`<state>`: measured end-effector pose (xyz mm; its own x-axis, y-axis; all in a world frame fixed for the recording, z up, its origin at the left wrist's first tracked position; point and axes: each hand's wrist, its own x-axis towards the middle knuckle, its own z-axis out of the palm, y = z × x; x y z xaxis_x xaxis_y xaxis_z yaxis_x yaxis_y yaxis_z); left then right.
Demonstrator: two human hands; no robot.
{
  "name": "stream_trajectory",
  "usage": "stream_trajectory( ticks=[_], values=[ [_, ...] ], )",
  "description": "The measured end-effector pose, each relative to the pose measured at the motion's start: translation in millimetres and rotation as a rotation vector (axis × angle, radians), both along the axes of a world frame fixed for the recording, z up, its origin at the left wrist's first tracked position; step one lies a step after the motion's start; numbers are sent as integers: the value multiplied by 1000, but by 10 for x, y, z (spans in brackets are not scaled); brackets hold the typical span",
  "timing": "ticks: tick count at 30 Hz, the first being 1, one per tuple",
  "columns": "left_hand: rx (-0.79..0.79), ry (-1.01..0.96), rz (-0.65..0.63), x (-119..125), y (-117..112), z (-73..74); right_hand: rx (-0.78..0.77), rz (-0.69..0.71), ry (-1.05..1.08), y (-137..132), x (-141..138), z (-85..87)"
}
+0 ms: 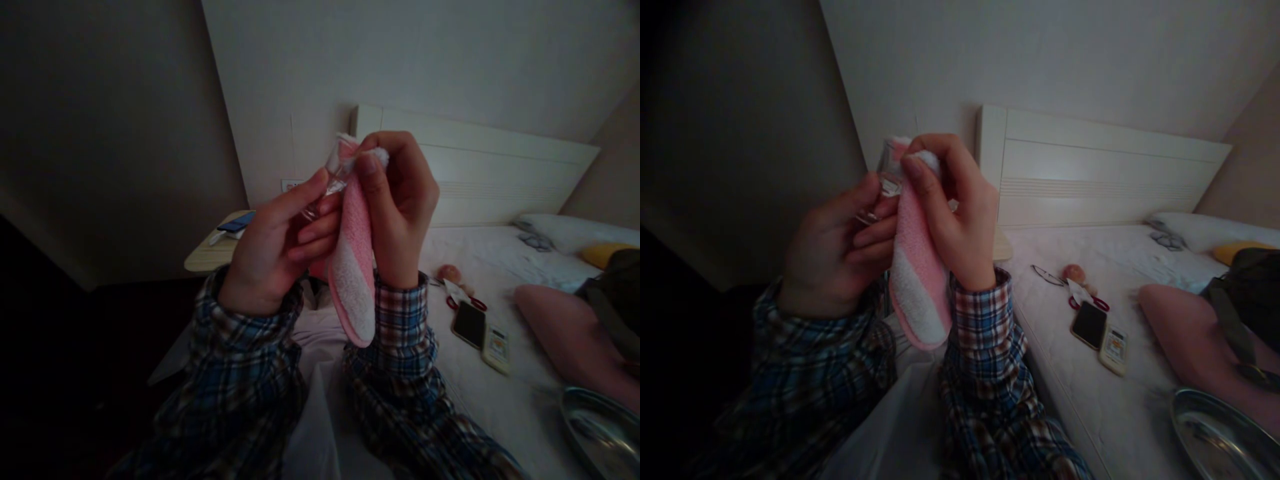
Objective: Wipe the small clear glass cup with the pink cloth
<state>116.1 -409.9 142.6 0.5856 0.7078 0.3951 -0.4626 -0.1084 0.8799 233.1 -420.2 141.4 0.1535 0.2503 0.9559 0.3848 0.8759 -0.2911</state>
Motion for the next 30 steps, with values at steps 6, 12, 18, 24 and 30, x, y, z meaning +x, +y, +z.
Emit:
stream_trajectory(
  ticks=[6, 12, 18, 24, 30],
  values=[
    [252, 11, 332, 89, 29, -119, -7, -58, 42, 79, 26, -59],
    [345, 41, 450, 123, -6, -107, -39, -131, 1, 73, 39, -54],
    [169, 35, 160, 45, 0, -73, 28, -4, 33, 31, -14, -25],
    [-36, 67, -95, -55, 63, -5, -65, -38, -35, -9, 25, -12],
    [93, 7, 96, 47, 30, -77, 14, -5, 29, 60, 36, -44]
  ],
)
